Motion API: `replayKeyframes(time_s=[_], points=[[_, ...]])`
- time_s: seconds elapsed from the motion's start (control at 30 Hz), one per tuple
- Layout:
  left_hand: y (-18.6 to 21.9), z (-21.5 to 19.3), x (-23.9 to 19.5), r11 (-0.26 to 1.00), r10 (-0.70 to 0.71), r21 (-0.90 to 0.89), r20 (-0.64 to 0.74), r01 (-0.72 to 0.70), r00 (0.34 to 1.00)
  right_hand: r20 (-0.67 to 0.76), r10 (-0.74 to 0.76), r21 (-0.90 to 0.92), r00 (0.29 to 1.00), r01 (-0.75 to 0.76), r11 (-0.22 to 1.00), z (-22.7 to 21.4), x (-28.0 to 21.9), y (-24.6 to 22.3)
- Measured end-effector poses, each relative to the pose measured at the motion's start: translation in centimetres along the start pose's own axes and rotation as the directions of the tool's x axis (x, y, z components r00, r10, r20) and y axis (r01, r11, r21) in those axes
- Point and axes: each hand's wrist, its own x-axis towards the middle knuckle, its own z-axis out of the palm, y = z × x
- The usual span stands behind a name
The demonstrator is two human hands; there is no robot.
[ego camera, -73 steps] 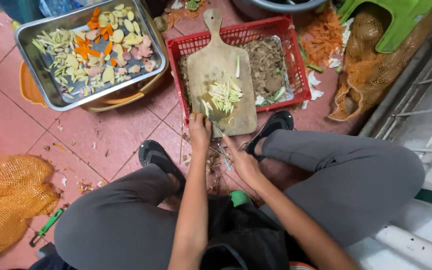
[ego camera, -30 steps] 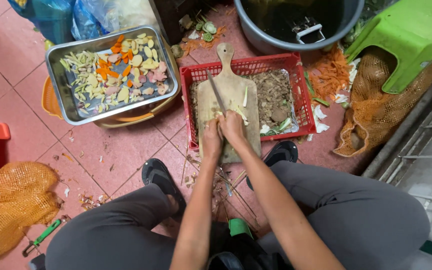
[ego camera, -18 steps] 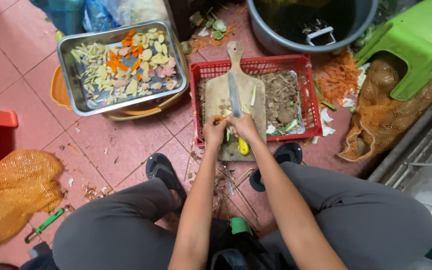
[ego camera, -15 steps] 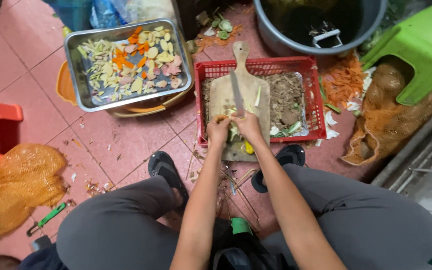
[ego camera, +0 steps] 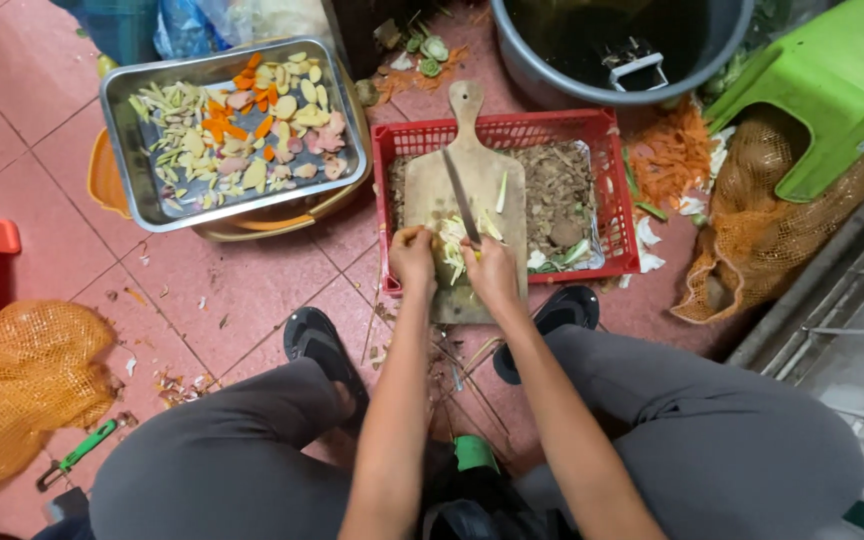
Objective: Chopping lemongrass and preparing other vegetables on a wooden cutting board while sitting on the floor.
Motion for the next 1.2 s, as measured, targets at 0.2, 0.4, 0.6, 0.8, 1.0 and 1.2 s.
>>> replayKeyframes(time_s=[0.2, 0.4, 0.6, 0.8, 1.0, 1.2], points=[[6.9, -0.1, -3.9, 0.471, 0.347, 0.659, 0.472, -0.586, 0.81, 0.238, -0.084, 0.047, 0.968, 0.075, 0.996, 0.3, 5.1, 5.5], [11.0, 2.5, -7.8, 0.148, 0.133, 0.708, 0.677, -0.69, 0.724, 0.188, 0.191, -0.26, 0.963, -0.138, 0.956, -1.9, 12.1, 3.1], [9.5, 5.4, -8.7, 0.025, 0.179, 0.507, 0.846, -0.862, 0.503, 0.296, 0.119, -0.406, 0.948, 0.012, 0.914, 2.2, 14.3, 6.2], [6.6, 4.1, -8.7, -0.076, 0.157, 0.54, 0.836, -0.838, 0.525, 0.284, -0.12, -0.326, 0.951, 0.214, 0.921, 2.7, 13.2, 6.1], [6.1, 1.7, -8.8, 0.079, 0.194, 0.586, 0.784, -0.806, 0.589, 0.204, -0.162, -0.334, 0.965, 0.224, 0.915, 2.0, 13.4, 6.1], [9.4, 3.2, -9.9, 0.018, 0.192, 0.557, 0.813, -0.83, 0.55, 0.275, -0.044, -0.299, 0.96, 0.128, 0.946, -1.1, 15.2, 3.5]])
